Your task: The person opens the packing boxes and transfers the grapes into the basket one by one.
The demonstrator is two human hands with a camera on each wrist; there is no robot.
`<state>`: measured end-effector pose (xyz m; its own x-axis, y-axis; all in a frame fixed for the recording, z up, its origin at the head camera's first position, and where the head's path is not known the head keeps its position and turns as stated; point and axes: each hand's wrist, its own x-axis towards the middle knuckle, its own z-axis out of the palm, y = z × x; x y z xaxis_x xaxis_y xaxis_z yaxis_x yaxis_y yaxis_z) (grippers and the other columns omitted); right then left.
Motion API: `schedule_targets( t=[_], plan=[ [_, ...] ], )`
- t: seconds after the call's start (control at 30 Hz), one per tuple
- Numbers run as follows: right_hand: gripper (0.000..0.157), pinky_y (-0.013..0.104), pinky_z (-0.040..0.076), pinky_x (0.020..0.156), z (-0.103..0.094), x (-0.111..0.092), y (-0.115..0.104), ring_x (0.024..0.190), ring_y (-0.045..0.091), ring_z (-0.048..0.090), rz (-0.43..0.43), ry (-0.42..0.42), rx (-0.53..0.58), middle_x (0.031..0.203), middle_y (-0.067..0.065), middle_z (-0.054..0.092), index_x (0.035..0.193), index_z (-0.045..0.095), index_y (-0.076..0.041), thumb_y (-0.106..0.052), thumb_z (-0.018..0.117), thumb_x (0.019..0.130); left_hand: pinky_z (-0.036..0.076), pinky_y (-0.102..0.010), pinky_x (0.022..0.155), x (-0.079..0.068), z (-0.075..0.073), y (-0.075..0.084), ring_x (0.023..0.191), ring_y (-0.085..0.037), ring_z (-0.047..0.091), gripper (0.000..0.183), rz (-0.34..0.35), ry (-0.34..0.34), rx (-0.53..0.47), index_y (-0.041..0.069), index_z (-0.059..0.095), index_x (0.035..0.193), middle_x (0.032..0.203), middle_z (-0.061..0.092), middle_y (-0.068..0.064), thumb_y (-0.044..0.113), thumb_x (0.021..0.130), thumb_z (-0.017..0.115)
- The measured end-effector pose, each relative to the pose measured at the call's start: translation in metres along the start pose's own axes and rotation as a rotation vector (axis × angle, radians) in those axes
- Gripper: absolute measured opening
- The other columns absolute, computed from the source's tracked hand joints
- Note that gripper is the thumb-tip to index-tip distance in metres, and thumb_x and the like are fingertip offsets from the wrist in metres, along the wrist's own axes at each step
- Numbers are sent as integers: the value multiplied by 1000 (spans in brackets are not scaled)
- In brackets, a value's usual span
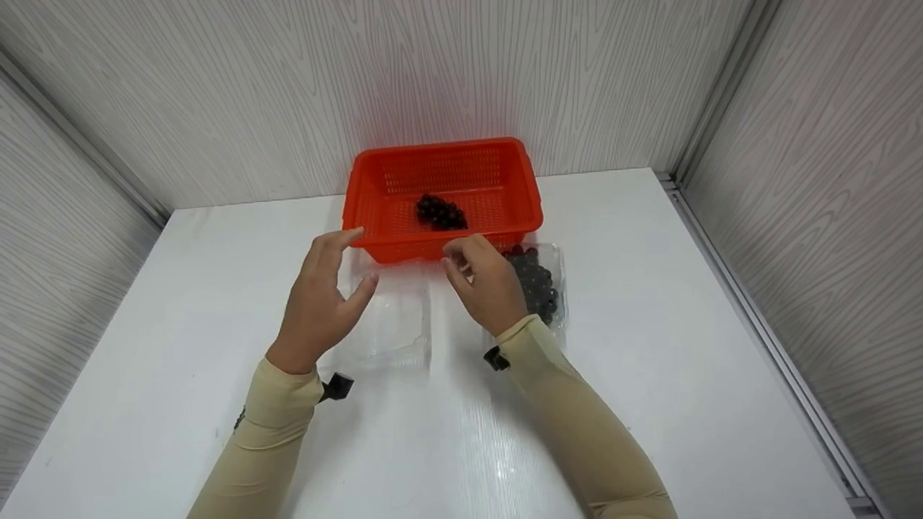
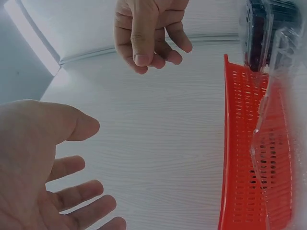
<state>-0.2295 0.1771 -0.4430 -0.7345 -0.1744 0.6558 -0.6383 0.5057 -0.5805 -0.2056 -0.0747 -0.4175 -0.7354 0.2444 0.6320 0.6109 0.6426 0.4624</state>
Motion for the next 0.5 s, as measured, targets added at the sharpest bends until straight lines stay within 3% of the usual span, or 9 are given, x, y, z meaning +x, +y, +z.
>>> schedule_targets(
  t=[0.2,0.37,0.5],
  plan=[
    [16,33,61,76,0,-1,1,92,18,67,4,-16,-128,102,10,67,109,68,1,0,72,94,50,-33,105,-2,5,-8,125,-24,53,57,-3,-13,58,7,51,146,137,53,-11,14,94,73],
    [14,35,60,74,-6,1,0,90,19,67,-11,2,-129,100,11,67,108,67,1,-1,72,95,48,-32,108,-2,8,-8,127,-24,52,59,0,-26,64,8,48,148,138,52,-10,17,95,72],
    [11,33,59,74,-10,1,2,89,17,65,6,-15,-124,99,10,66,107,67,0,-1,69,97,49,-36,107,-5,14,-3,127,-25,53,55,8,-75,58,9,51,147,139,52,-12,19,96,70]
  ],
)
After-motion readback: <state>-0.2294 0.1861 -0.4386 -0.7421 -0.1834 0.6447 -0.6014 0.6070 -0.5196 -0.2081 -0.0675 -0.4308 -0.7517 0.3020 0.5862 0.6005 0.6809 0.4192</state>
